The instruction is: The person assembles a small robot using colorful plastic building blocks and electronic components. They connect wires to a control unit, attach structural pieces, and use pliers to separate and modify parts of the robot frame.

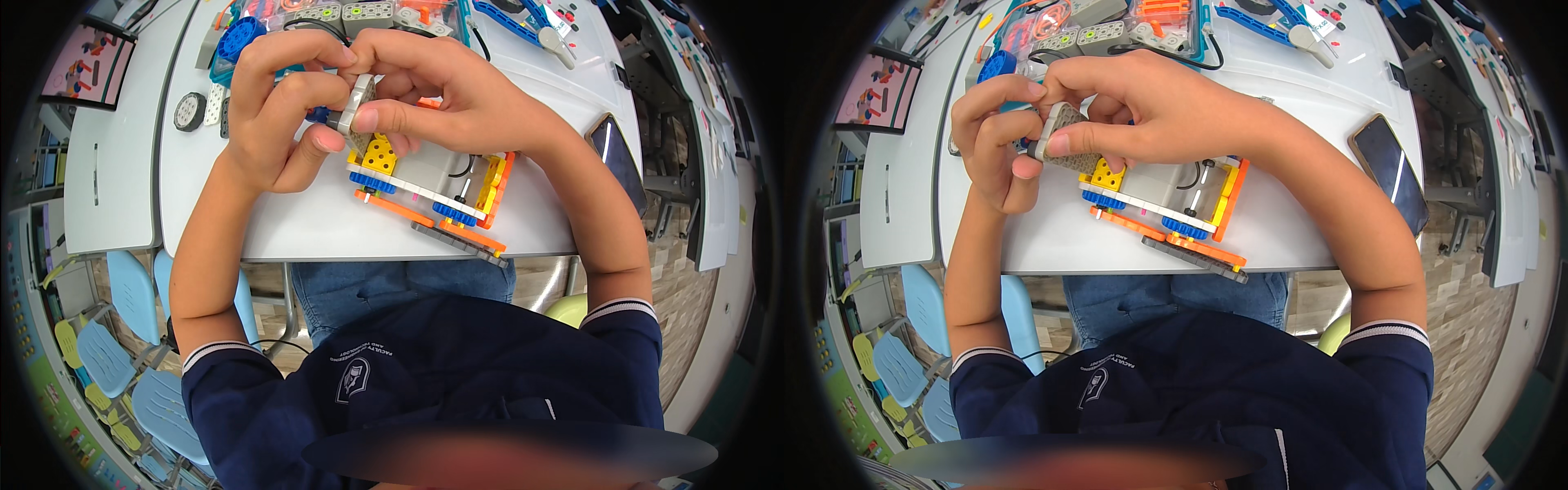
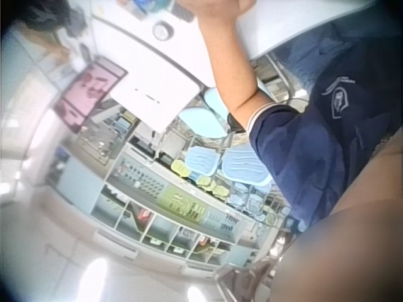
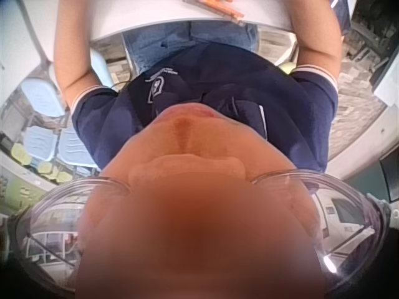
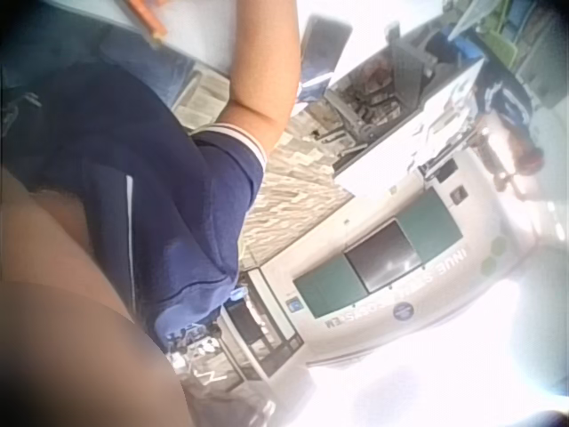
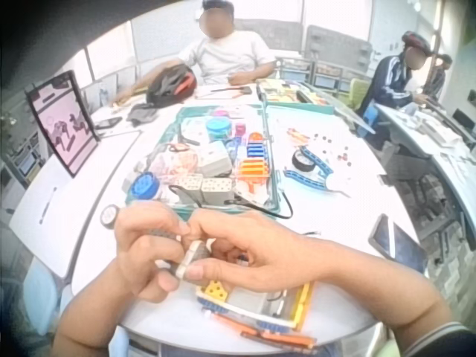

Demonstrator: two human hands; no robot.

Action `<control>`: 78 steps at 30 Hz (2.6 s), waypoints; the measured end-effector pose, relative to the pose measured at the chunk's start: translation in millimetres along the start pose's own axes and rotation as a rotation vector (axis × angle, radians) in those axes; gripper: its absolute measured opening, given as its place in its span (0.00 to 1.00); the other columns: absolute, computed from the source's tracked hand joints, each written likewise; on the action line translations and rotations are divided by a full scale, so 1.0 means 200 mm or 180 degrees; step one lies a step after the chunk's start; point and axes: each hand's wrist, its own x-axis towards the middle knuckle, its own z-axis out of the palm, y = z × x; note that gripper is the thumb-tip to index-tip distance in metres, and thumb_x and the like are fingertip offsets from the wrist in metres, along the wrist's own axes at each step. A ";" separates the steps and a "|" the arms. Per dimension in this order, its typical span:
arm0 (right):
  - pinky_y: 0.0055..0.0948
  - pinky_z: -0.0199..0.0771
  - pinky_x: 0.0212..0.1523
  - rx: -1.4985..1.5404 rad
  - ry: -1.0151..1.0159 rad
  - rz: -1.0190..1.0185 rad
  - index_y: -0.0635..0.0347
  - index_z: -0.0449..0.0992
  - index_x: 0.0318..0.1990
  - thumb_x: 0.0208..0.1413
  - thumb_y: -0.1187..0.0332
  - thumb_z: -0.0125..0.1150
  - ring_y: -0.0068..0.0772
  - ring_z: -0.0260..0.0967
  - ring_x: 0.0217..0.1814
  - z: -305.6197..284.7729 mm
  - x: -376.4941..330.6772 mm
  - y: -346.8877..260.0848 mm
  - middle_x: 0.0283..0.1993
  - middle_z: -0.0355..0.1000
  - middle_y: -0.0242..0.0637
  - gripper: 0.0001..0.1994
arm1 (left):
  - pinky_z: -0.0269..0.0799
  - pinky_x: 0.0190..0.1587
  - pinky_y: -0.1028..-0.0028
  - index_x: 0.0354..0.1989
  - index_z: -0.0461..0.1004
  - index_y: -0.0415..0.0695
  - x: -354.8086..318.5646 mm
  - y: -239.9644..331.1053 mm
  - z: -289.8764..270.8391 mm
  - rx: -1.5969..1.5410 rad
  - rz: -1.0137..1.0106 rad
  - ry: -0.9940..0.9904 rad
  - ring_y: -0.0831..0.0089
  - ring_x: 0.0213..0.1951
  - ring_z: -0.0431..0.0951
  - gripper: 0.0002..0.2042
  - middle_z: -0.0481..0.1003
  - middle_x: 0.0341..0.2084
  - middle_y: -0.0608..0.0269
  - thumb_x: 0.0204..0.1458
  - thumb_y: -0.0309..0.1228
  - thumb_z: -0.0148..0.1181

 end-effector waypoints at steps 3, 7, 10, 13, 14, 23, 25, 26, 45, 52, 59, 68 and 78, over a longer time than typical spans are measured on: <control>0.19 0.72 0.34 -0.0104 -0.0008 -0.0084 0.59 0.69 0.55 0.66 0.67 0.63 0.16 0.73 0.28 0.00 0.00 0.01 0.31 0.74 0.30 0.14 | 0.75 0.39 0.72 0.35 0.75 0.41 0.00 0.00 0.01 -0.0116 -0.0056 0.0016 0.66 0.42 0.74 0.18 0.71 0.48 0.51 0.65 0.45 0.56; 0.19 0.71 0.33 -0.0311 0.0033 -0.0270 0.60 0.69 0.55 0.67 0.67 0.63 0.16 0.72 0.29 0.00 0.01 0.02 0.30 0.72 0.29 0.14 | 0.77 0.39 0.74 0.35 0.75 0.40 0.00 0.01 0.01 -0.0137 -0.0044 0.0022 0.67 0.39 0.76 0.18 0.71 0.48 0.50 0.66 0.45 0.56; 0.19 0.70 0.33 -0.0308 0.0031 -0.0284 0.60 0.69 0.55 0.67 0.67 0.63 0.15 0.72 0.29 0.00 0.01 0.03 0.31 0.73 0.29 0.14 | 0.77 0.38 0.74 0.35 0.75 0.39 0.01 0.01 0.01 -0.0151 -0.0057 0.0003 0.68 0.38 0.76 0.19 0.71 0.48 0.50 0.66 0.45 0.56; 0.19 0.70 0.32 -0.0158 0.0057 -0.0283 0.60 0.69 0.55 0.67 0.67 0.63 0.15 0.71 0.28 0.00 0.01 0.04 0.32 0.73 0.29 0.14 | 0.77 0.38 0.74 0.35 0.75 0.39 0.01 0.01 0.00 -0.0175 -0.0073 -0.0022 0.68 0.38 0.76 0.17 0.71 0.48 0.50 0.65 0.44 0.57; 0.19 0.70 0.32 -0.0088 0.0072 -0.0283 0.60 0.69 0.55 0.67 0.68 0.63 0.15 0.71 0.28 0.00 0.01 0.04 0.33 0.73 0.29 0.14 | 0.77 0.37 0.73 0.35 0.75 0.39 0.02 0.01 0.00 -0.0170 -0.0088 -0.0043 0.68 0.37 0.76 0.17 0.71 0.48 0.50 0.65 0.44 0.58; 0.19 0.70 0.32 0.0124 0.0050 -0.0138 0.60 0.69 0.53 0.66 0.68 0.63 0.16 0.70 0.29 0.00 0.01 0.04 0.34 0.74 0.30 0.13 | 0.75 0.33 0.74 0.34 0.75 0.39 0.03 0.00 -0.01 -0.0216 -0.0100 -0.0073 0.69 0.31 0.75 0.14 0.72 0.48 0.50 0.61 0.40 0.62; 0.19 0.70 0.32 0.0151 0.0066 -0.0095 0.60 0.69 0.53 0.66 0.68 0.63 0.16 0.71 0.29 0.00 0.01 0.04 0.33 0.73 0.29 0.13 | 0.74 0.33 0.74 0.34 0.75 0.39 0.03 0.00 0.00 -0.0279 -0.0128 -0.0032 0.69 0.30 0.75 0.14 0.72 0.48 0.50 0.61 0.40 0.62; 0.19 0.70 0.32 0.0133 0.0058 -0.0110 0.60 0.69 0.53 0.66 0.68 0.63 0.16 0.71 0.29 0.00 0.01 0.04 0.33 0.73 0.29 0.13 | 0.74 0.32 0.74 0.34 0.75 0.39 0.03 0.00 0.00 -0.0304 -0.0127 -0.0014 0.69 0.30 0.74 0.15 0.72 0.48 0.50 0.61 0.40 0.62; 0.21 0.71 0.33 -0.0475 0.0194 -0.0473 0.60 0.69 0.51 0.67 0.67 0.63 0.16 0.71 0.30 -0.01 0.02 0.06 0.34 0.72 0.30 0.12 | 0.74 0.38 0.73 0.36 0.73 0.39 0.02 0.00 -0.01 -0.0036 -0.0086 -0.0129 0.68 0.35 0.73 0.17 0.71 0.49 0.48 0.66 0.44 0.56; 0.23 0.71 0.41 -0.0549 0.0251 -0.0450 0.60 0.70 0.50 0.66 0.68 0.63 0.14 0.68 0.35 0.00 0.01 0.06 0.31 0.70 0.28 0.11 | 0.74 0.39 0.71 0.36 0.73 0.39 0.01 0.01 0.00 -0.0081 -0.0201 -0.0068 0.67 0.36 0.73 0.17 0.72 0.49 0.47 0.66 0.43 0.55; 0.23 0.67 0.39 -0.0684 0.0245 -0.0401 0.59 0.70 0.49 0.66 0.68 0.64 0.14 0.64 0.32 0.00 0.01 0.04 0.28 0.66 0.26 0.11 | 0.74 0.39 0.71 0.35 0.72 0.39 0.00 0.00 0.01 -0.0074 -0.0198 -0.0027 0.67 0.36 0.73 0.18 0.72 0.49 0.47 0.67 0.44 0.54; 0.20 0.68 0.36 -0.0612 0.0286 -0.0358 0.60 0.69 0.51 0.66 0.69 0.63 0.13 0.65 0.31 0.02 0.02 0.05 0.33 0.70 0.28 0.12 | 0.73 0.40 0.71 0.35 0.72 0.39 0.00 0.01 0.01 -0.0013 -0.0249 0.0007 0.67 0.36 0.73 0.19 0.71 0.49 0.48 0.67 0.45 0.54; 0.24 0.81 0.25 0.1032 -0.0012 0.0198 0.64 0.64 0.57 0.67 0.69 0.62 0.35 0.83 0.35 0.03 0.02 0.01 0.55 0.74 0.48 0.17 | 0.79 0.42 0.72 0.36 0.71 0.37 -0.01 0.01 0.03 -0.0335 -0.0330 -0.0001 0.66 0.39 0.77 0.18 0.71 0.49 0.46 0.68 0.43 0.54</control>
